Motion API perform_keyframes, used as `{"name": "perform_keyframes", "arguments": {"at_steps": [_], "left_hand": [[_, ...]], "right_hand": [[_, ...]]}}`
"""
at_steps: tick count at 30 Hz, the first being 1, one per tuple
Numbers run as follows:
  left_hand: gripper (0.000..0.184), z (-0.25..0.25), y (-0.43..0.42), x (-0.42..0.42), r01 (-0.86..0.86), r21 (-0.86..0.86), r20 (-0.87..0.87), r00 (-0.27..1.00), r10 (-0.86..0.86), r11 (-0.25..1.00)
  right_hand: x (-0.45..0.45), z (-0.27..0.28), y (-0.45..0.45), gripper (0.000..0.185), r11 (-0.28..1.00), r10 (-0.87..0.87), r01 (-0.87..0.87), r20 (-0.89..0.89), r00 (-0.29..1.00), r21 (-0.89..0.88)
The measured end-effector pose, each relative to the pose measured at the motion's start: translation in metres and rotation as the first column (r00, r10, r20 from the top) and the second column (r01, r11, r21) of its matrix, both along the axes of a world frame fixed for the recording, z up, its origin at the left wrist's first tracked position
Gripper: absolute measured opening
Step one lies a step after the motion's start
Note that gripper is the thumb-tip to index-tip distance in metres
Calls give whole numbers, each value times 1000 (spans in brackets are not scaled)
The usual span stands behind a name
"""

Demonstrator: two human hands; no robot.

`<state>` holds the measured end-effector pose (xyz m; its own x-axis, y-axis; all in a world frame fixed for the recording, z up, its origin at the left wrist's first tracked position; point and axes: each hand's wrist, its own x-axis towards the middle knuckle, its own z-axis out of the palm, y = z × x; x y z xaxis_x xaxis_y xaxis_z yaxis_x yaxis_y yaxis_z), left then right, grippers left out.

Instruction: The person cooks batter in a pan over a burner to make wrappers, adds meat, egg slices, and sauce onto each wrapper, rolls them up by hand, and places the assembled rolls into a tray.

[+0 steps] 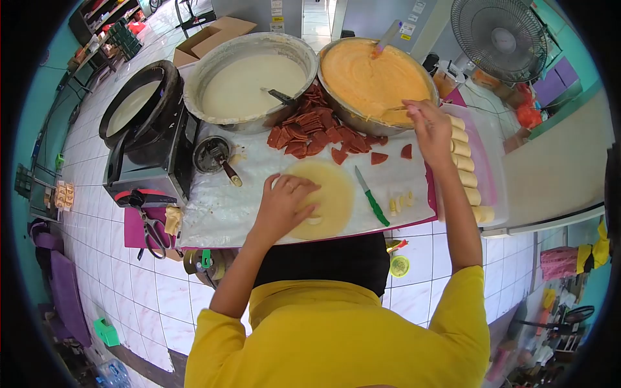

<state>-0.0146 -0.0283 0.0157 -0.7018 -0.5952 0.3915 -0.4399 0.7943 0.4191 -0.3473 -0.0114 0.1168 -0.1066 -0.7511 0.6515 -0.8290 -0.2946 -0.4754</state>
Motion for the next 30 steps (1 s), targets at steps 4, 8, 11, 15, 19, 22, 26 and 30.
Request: {"name": "perform_keyframes", "arguments": {"at_steps": [4, 8, 11, 15, 19, 22, 26, 30], "left_hand": [[18, 6, -48, -44, 69, -115, 26, 997, -67, 991], [19, -4, -88, -85, 228, -219, 149, 969, -198, 949], [18, -8, -99, -99, 279, -347, 304, 937, -174, 895], [19, 2, -102, -104, 325, -349, 406, 898, -171, 879], [21, 7, -109, -107, 374, -289, 401, 883, -244, 881], [21, 11, -119, -107, 412, -201, 365, 873, -323, 889], [19, 11, -121, -104, 405, -85, 250, 893, -374, 911], [20, 19, -112, -92, 336, 104, -19, 942, -336, 936]], "right_hand": [[-26, 13, 15, 22, 999, 47, -50, 194, 980, 7], [-53, 2, 18, 27, 996, 76, -87, 417, 906, 6], [-73, -8, 21, 30, 998, 56, -68, 516, 855, 6], [-82, -15, 22, 31, 995, 84, -92, 642, 762, -21], [-90, -21, 22, 30, 995, 73, -96, 750, 658, -13], [-95, -25, 21, 27, 998, 21, -64, 836, 548, 17], [-100, -23, 22, 23, 988, -137, -24, 927, 350, 156], [-98, -15, 26, 21, 988, -134, -41, 951, 279, 152]]}}
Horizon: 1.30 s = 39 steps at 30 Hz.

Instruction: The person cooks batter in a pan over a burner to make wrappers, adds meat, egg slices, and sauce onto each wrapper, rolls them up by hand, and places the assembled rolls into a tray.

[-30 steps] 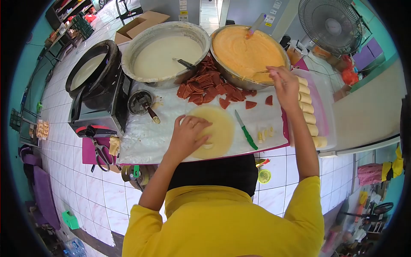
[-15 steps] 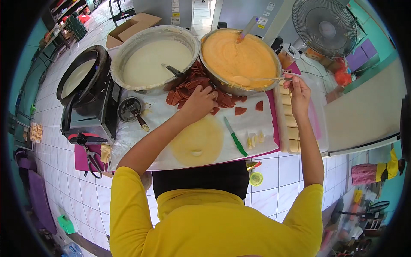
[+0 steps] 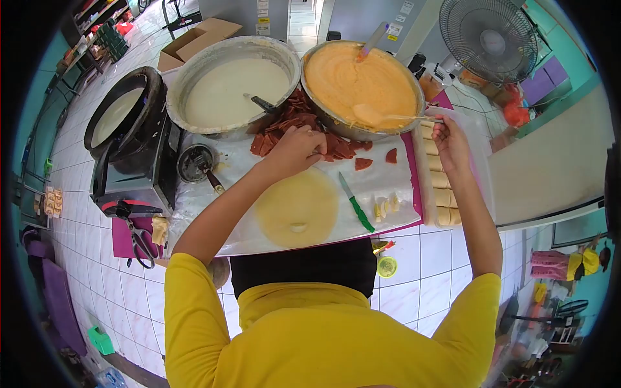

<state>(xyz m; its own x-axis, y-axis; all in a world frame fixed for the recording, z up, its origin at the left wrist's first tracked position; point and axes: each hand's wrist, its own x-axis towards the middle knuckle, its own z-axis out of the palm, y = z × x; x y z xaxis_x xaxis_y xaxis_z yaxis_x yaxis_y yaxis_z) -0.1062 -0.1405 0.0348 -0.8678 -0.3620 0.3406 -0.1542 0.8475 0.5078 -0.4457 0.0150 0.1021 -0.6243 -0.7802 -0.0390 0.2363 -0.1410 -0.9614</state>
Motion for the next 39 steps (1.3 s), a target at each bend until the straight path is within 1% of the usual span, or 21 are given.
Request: {"name": "perform_keyframes", "arguments": {"at_steps": [2, 5, 6, 8, 11, 13, 14, 17, 19, 20, 23, 27, 32, 39], "left_hand": [[23, 7, 12, 11, -41, 214, -142, 987, 73, 976], [21, 8, 25, 32, -188, 358, -111, 964, 242, 914], [19, 7, 27, 39, -186, 503, -109, 955, 275, 844], [17, 2, 33, 53, -165, 752, -89, 934, 346, 639], [15, -9, 46, 71, -79, 778, -236, 882, 407, 623], [16, -13, 59, 82, -261, 549, -206, 878, 432, 794], [16, -15, 66, 87, -338, 408, -193, 876, 442, 848], [15, -18, 85, 97, -411, 277, -65, 894, 444, 869], [13, -20, 98, 99, -430, 61, -82, 897, 434, 901], [12, -19, 101, 101, -439, -54, -90, 897, 433, 897], [12, -26, 105, 101, -414, -197, -137, 909, 393, 889], [11, -24, 109, 99, -376, -304, -117, 927, 358, 875], [10, -25, 111, 97, -323, -382, -96, 946, 311, 866], [11, -26, 122, 99, -304, -405, -58, 950, 307, 863]], "right_hand": [[9, 11, 4, 21, 998, 32, -33, -31, 999, -53], [37, 26, 11, 22, 993, 78, -84, -81, 994, -81], [48, 25, 13, 22, 991, 94, -102, -96, 991, -83], [69, 15, 17, 22, 989, 145, -149, -100, 984, -26], [102, -16, 21, 24, 975, 220, -217, -83, 972, 45], [121, -39, 24, 26, 962, 261, -252, -87, 961, 103], [131, -46, 25, 28, 955, 283, -271, -97, 954, 121], [150, -58, 27, 29, 940, 337, -315, -215, 917, 132], [153, -59, 28, 30, 938, 345, -324, -319, 883, 120], [154, -58, 26, 30, 939, 342, -328, -364, 866, 101], [155, -54, 23, 31, 928, 360, -360, -469, 807, 93], [158, -46, 24, 31, 922, 369, -371, -540, 757, 110], [164, -42, 24, 29, 921, 368, -379, -535, 761, 93], [168, -38, 28, 27, 912, 377, -404, -539, 753, 72]]}}
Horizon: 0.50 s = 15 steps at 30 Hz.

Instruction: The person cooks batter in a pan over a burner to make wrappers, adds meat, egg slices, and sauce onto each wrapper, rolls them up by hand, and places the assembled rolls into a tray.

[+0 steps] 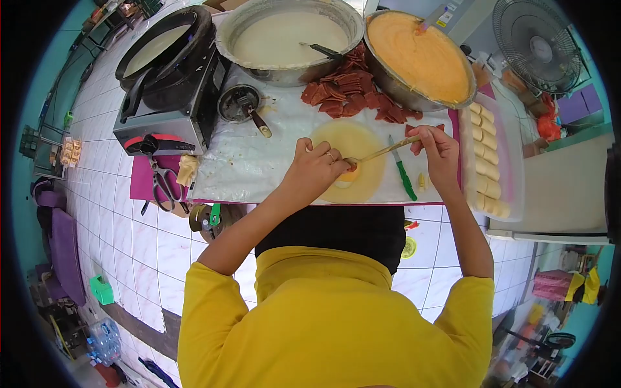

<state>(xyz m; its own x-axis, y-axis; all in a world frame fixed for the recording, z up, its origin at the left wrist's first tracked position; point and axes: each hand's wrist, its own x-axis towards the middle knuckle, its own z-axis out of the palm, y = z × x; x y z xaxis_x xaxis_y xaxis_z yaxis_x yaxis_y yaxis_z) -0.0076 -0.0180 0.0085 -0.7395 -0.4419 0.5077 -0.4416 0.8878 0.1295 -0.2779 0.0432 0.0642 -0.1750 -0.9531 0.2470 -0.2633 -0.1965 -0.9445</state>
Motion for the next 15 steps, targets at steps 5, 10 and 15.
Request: {"name": "perform_keyframes", "arguments": {"at_steps": [5, 10, 15], "left_hand": [[14, 3, 12, 3, 7, 42, 29, 1000, -9, 999], [16, 8, 20, 6, -4, 42, 74, 997, 1, 999], [22, 11, 26, 8, -11, 45, 110, 994, 6, 999]], "right_hand": [[4, 4, 5, 27, 999, 24, -25, -21, 999, -42], [8, 21, 12, 25, 991, -16, 0, -121, 993, -136], [-20, 42, 10, 25, 938, -272, 256, -35, 962, -235]]}}
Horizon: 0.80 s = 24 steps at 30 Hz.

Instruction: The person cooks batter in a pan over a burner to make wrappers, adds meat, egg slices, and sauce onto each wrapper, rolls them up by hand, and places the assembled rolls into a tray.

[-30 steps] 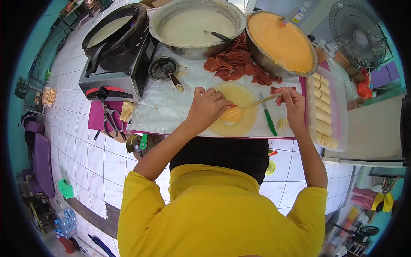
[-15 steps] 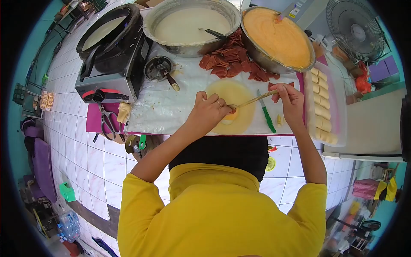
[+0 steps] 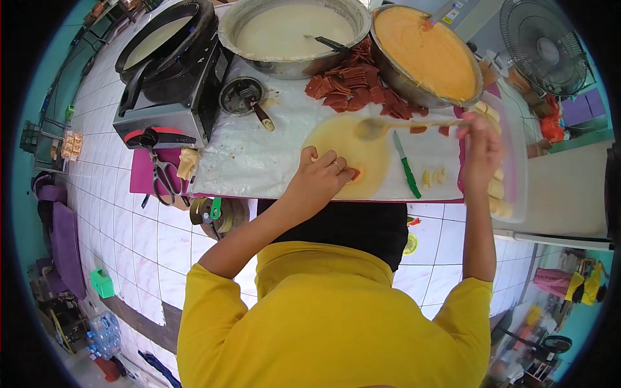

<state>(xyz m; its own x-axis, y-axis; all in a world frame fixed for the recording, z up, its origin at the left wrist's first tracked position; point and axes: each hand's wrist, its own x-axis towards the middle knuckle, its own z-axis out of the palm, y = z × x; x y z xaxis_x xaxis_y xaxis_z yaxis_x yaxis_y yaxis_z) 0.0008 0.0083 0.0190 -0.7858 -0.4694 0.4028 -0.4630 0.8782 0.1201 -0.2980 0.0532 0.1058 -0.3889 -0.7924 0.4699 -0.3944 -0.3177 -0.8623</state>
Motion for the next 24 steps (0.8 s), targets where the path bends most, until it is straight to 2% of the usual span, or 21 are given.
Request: {"name": "perform_keyframes", "arguments": {"at_steps": [2, 5, 8, 10, 11, 13, 16, 18, 20, 22, 24], "left_hand": [[25, 3, 3, 1, -35, 8, -2, 999, 35, 999], [25, 5, -3, 15, -129, -22, -48, 991, 128, 991], [25, 3, -25, 47, -138, -22, 57, 989, 139, 990], [25, -2, -35, 64, -103, -18, 88, 991, 104, 995], [25, -4, -43, 69, -77, -24, 107, 991, 80, 997], [23, -4, -51, 72, -15, -18, 73, 997, 16, 1000], [13, -4, -57, 71, 51, -27, 35, 998, -50, 998], [7, -1, -64, 68, 72, -28, 6, 997, -72, 997], [6, 6, -68, 65, 123, -18, -14, 992, -123, 992], [6, 11, -72, 61, 173, 11, 1, 985, -173, 985], [7, 15, -76, 56, 204, 64, 40, 978, -207, 977]], "right_hand": [[-9, 18, -8, 26, 981, -108, 121, 89, 990, -151], [-22, 41, -24, 26, 904, -315, 321, 69, 947, -282], [-32, 39, -40, 23, 884, -378, 302, -168, 911, -356], [-45, 21, -50, 17, 941, -271, 132, -461, 845, -310], [-50, 10, -52, 16, 960, -219, 64, -587, 780, -273], [-42, 4, -46, 18, 996, -81, 27, -756, 649, -84], [7, 1, -33, 31, 887, -456, 198, -861, 225, -417], [36, -31, -26, 42, 885, -464, 229, -800, 380, -404], [92, -42, -19, 41, 989, -140, 58, -724, 675, -136], [142, -53, -21, 35, 998, 52, -62, -733, 678, 14], [168, -67, -24, 28, 993, 112, -46, -728, 676, 110]]}}
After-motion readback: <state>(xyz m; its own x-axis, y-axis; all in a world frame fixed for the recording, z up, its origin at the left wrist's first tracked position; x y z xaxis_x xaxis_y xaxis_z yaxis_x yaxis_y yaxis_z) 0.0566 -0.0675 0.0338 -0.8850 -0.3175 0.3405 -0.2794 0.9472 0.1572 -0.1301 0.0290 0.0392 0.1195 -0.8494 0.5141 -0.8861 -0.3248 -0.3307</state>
